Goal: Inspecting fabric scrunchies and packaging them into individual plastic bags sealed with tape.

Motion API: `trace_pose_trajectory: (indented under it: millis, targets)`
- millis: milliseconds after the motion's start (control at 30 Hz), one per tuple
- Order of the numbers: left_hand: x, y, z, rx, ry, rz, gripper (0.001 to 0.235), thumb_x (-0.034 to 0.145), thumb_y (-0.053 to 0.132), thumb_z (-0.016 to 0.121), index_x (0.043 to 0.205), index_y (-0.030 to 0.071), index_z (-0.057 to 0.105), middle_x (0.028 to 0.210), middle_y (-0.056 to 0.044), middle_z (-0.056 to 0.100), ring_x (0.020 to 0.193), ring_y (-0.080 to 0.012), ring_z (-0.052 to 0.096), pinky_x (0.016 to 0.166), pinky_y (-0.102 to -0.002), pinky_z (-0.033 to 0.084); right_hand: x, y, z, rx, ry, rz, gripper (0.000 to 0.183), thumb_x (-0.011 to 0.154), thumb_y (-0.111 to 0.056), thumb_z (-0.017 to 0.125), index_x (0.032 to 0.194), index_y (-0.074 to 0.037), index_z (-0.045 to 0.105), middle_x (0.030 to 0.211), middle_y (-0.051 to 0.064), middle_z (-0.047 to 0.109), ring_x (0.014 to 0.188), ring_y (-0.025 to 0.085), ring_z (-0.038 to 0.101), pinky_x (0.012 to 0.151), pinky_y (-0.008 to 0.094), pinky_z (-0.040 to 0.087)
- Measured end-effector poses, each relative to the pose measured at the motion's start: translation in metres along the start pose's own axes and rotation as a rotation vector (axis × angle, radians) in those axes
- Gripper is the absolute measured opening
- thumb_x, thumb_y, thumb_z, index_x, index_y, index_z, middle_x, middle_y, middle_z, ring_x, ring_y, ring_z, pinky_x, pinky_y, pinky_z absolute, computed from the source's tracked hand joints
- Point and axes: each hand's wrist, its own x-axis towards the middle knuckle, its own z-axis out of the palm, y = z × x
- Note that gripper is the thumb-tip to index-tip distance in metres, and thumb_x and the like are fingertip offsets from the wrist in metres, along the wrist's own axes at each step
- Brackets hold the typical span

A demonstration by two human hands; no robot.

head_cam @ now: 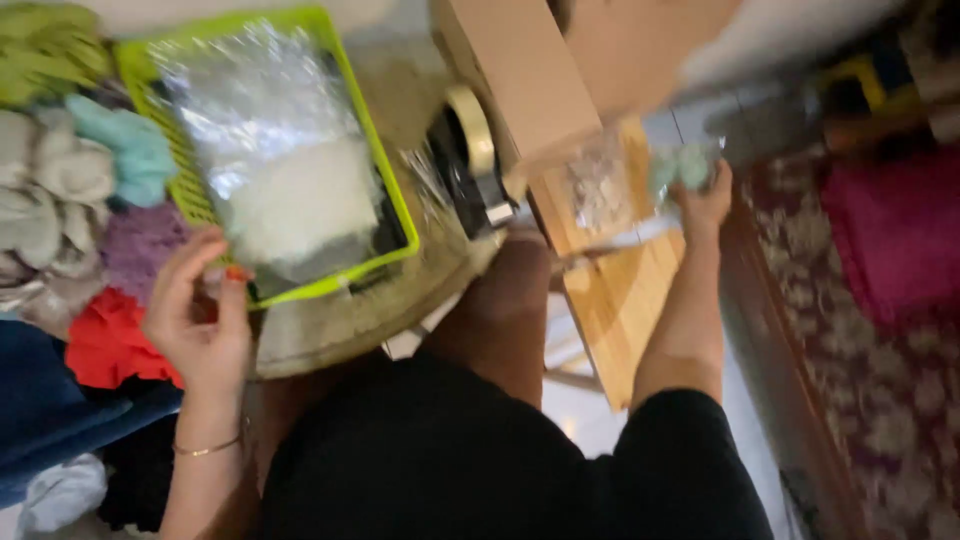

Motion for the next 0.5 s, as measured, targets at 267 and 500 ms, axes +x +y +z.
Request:
trace_pose_trajectory:
  millis: [267,500]
  targets:
    - [0.013,-0.005,0.018,-0.128,0.074,-0.239,0.024,0.100,-0.018,0.052,0.119,-0.009,0.063,0.127,-0.027,0.064,0.107,-0.0284,0.065,0.086,-0.033,0.059,-0.002,-0.054,0.014,0.085,-0.282,0.390,0.077,0.075,-0.010,0.074,0.150,-0.011,0.053,0.138,0.009,0.062,0.119,0.023,0.062,0.091,0.039,0.052]
    - [0.015,-0.014,0.030,-0.031,0.062,-0.242,0.025,0.101,-0.020,0.052,0.121,-0.012,0.063,0.126,-0.029,0.064,0.099,-0.0292,0.066,0.086,-0.035,0.059,0.005,-0.014,0.034,0.136,-0.289,0.397,0.070,0.089,-0.008,0.067,0.155,-0.009,0.043,0.151,0.012,0.055,0.131,0.028,0.057,0.103,0.040,0.051]
